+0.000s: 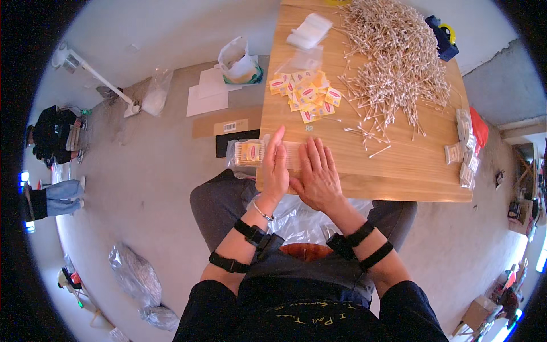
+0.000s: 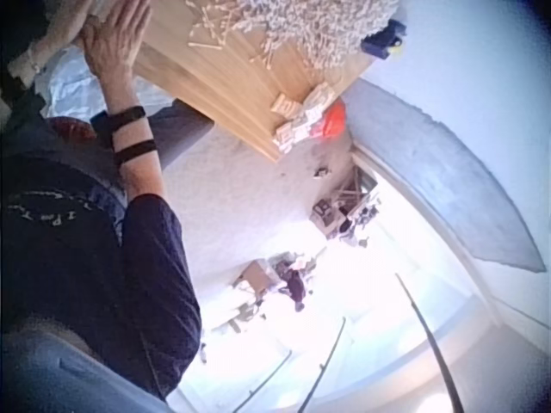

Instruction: The person is packaging a bundle of cotton swabs into a small plastic bag on a wooden table.

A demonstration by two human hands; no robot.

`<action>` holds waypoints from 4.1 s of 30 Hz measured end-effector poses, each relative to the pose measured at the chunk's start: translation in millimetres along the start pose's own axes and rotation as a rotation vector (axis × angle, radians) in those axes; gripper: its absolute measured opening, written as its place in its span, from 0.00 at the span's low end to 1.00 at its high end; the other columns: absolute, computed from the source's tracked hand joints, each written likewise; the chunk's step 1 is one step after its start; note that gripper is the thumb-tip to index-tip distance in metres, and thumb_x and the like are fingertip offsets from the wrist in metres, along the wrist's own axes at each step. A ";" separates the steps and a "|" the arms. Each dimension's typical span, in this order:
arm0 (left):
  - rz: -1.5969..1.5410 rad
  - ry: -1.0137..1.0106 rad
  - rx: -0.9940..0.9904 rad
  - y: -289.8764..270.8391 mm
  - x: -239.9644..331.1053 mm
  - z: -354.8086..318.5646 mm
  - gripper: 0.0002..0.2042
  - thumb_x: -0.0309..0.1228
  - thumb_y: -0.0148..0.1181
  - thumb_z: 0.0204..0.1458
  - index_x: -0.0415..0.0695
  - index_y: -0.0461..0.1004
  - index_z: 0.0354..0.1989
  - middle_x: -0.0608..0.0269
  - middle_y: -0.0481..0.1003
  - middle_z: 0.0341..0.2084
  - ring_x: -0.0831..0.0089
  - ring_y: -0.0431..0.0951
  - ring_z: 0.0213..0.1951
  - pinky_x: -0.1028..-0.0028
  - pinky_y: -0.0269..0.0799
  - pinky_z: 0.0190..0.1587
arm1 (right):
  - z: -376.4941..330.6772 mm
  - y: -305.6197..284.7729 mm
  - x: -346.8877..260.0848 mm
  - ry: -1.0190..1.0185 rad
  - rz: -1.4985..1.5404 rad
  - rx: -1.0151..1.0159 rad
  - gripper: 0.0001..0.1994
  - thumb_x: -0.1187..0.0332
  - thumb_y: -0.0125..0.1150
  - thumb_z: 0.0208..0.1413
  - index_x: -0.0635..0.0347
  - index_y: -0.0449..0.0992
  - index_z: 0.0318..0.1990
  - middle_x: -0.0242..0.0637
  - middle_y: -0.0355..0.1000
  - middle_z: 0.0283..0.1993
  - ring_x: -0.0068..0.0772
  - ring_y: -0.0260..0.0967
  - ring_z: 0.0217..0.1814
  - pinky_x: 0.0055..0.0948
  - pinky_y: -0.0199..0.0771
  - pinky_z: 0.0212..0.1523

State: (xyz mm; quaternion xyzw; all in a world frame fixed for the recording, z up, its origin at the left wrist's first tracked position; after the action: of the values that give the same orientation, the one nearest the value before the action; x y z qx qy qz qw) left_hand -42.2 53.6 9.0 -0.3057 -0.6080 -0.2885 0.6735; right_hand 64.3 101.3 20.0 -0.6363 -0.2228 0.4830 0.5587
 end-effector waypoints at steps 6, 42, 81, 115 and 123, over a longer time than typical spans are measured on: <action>-0.247 -0.094 0.021 2.7 -5.9 -0.2 0.28 0.46 0.36 0.67 0.37 0.55 0.67 0.52 0.55 0.67 0.64 0.53 0.68 0.68 0.45 0.70 | 8.2 -18.0 43.8 0.227 0.854 0.502 0.18 0.69 0.47 0.62 0.69 0.65 0.57 0.53 0.61 0.61 0.49 0.56 0.66 0.39 0.54 0.66; -0.308 0.022 0.033 1.3 -3.6 0.0 0.26 0.41 0.32 0.68 0.31 0.59 0.63 0.48 0.61 0.63 0.63 0.59 0.66 0.67 0.50 0.68 | 1.3 1.1 4.8 -0.036 -0.151 -0.041 0.44 0.38 0.44 0.57 0.73 0.54 0.66 0.54 0.45 0.73 0.49 0.35 0.77 0.45 0.33 0.74; 1.085 0.401 -0.194 7.4 21.0 -56.4 0.29 0.47 0.56 0.52 0.43 0.66 0.59 0.57 0.70 0.37 0.60 0.69 0.39 0.62 0.64 0.43 | 1.4 4.6 5.6 -0.028 -0.160 -0.075 0.46 0.51 0.56 0.47 0.73 0.47 0.68 0.55 0.42 0.73 0.51 0.34 0.77 0.46 0.33 0.74; 1.038 0.271 -0.167 13.1 28.3 -34.3 0.24 0.44 0.51 0.57 0.42 0.67 0.58 0.54 0.76 0.35 0.56 0.75 0.36 0.59 0.70 0.39 | 0.9 8.8 7.0 -0.034 -0.194 -0.033 0.37 0.50 0.42 0.57 0.70 0.52 0.67 0.53 0.43 0.74 0.49 0.33 0.78 0.45 0.30 0.74; 1.008 0.267 -0.161 12.9 27.2 -33.0 0.22 0.42 0.48 0.59 0.41 0.67 0.57 0.51 0.76 0.34 0.53 0.76 0.36 0.56 0.69 0.40 | 1.9 9.9 6.7 -0.026 -0.211 -0.034 0.36 0.51 0.41 0.57 0.70 0.52 0.67 0.53 0.44 0.74 0.49 0.34 0.78 0.46 0.30 0.74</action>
State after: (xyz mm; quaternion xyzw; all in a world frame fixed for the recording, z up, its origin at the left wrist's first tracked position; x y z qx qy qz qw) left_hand -8.7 36.3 32.8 -0.5717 -0.2700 -0.0110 0.7747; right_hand 63.1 105.1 8.6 -0.6123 -0.3039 0.4261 0.5926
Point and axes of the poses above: each hand's wrist, its own z-axis towards the middle knuckle, its own y-axis out of the palm, x = y × z, the point moved 7 cm from there along z, towards the middle knuckle
